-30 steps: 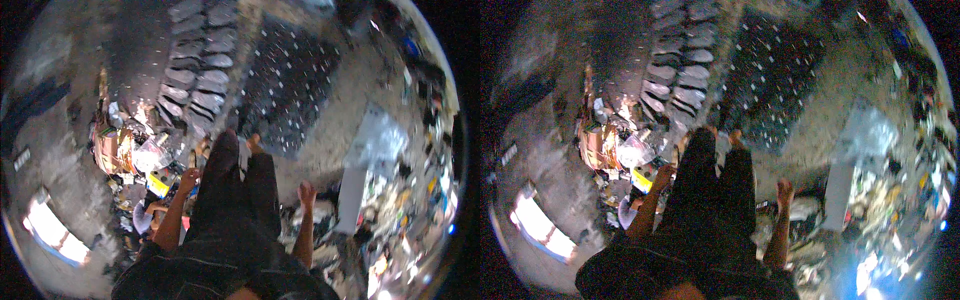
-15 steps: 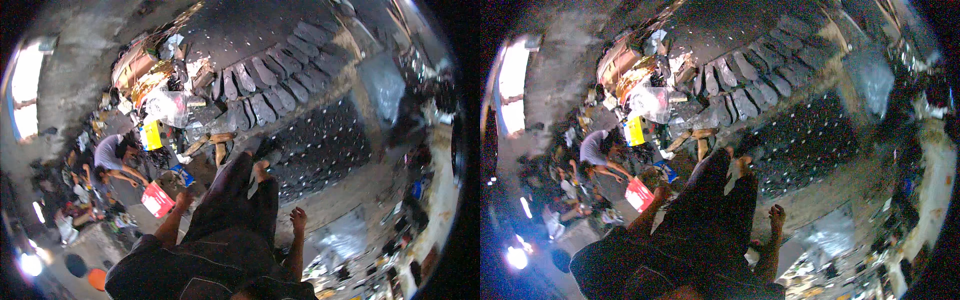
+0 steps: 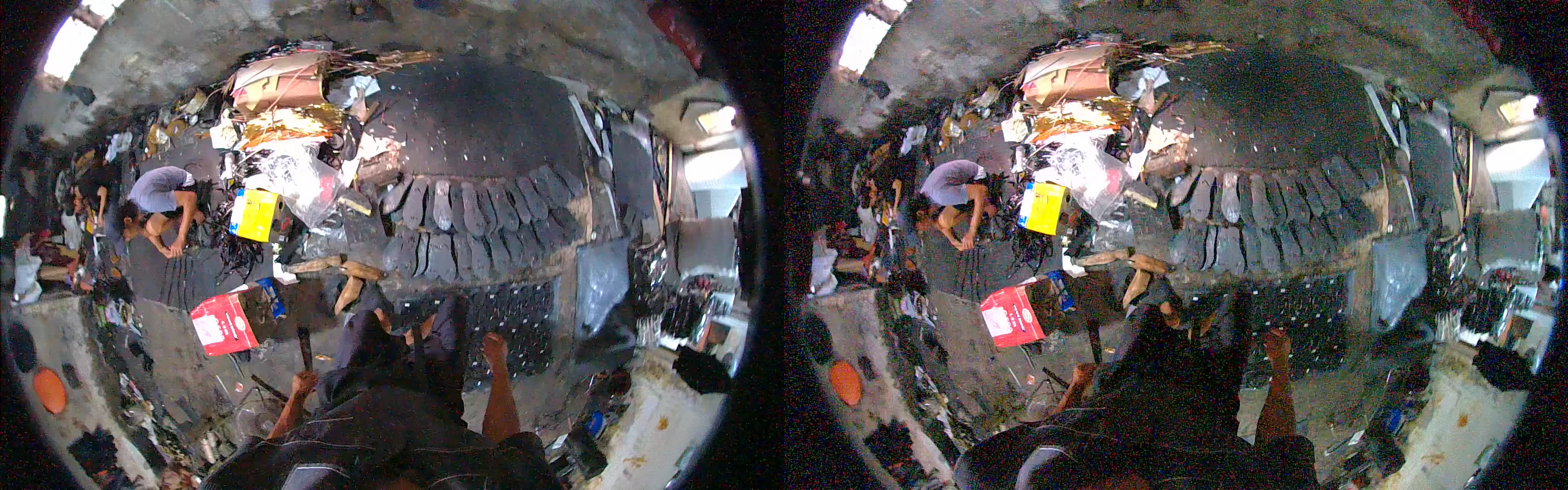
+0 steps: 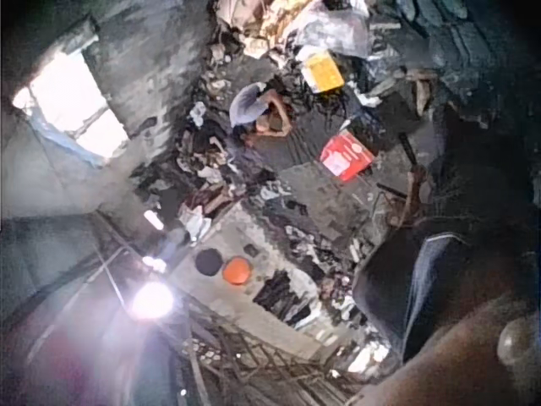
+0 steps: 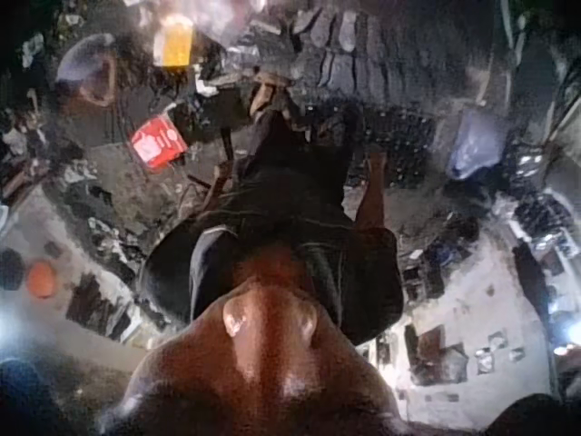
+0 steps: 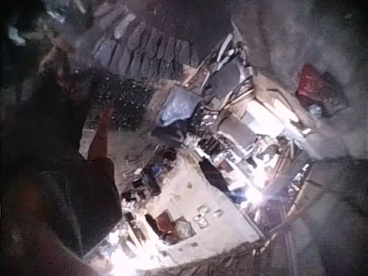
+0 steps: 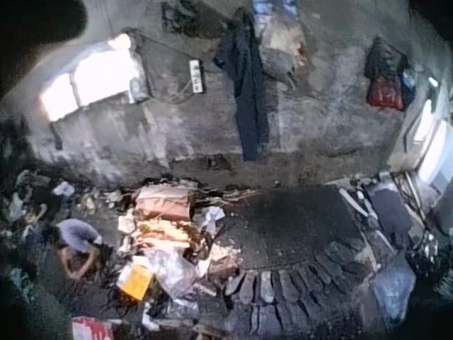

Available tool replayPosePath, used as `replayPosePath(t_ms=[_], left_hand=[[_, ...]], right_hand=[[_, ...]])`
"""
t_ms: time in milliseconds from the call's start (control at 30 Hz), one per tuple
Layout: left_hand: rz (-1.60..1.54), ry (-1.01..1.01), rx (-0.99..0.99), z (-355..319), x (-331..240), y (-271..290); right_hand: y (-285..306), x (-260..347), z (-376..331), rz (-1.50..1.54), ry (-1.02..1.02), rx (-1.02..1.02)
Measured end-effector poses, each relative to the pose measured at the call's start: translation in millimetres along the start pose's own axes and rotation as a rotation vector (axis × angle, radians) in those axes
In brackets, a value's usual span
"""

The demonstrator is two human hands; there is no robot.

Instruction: The person places a large black mat on the floor and then arranges numerous black flip-flops in neat rows on the mat. The person handles the flip-flops one at a time, aligning them side by side to form organized rows.

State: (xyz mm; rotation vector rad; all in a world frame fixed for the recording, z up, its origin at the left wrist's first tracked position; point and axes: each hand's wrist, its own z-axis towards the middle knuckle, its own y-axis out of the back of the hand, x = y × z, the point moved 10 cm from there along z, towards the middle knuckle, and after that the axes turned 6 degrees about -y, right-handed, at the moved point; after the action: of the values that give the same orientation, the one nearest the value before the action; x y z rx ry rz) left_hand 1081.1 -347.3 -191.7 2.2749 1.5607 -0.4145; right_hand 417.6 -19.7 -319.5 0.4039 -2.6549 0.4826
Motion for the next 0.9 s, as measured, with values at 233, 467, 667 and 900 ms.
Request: replayPosePath(t_ms=[233, 467, 667, 900], left_hand=[[-0.066, -0.047, -0.032, 61.3, -60.9, -28.4], [-0.39, -0.151, -0.461, 84.8, -192.5, -81.1], [-0.611, 0.168, -0.626, 151.6, -217.1, -274.8], [-0.666, 0.346, -0.514, 254.6, -290.5, -454.6]], right_hand=[[-235.0, 211.5, 85.6, -0.621, 0.355, -0.043], [-412.6, 419.2, 269.3, -0.898, 0.469, 0.139], [-564.3, 505.6, 572.8, -1.783, 0.497, 0.097], [-780.9, 532.8, 768.3, -1.809, 0.657, 0.235]])
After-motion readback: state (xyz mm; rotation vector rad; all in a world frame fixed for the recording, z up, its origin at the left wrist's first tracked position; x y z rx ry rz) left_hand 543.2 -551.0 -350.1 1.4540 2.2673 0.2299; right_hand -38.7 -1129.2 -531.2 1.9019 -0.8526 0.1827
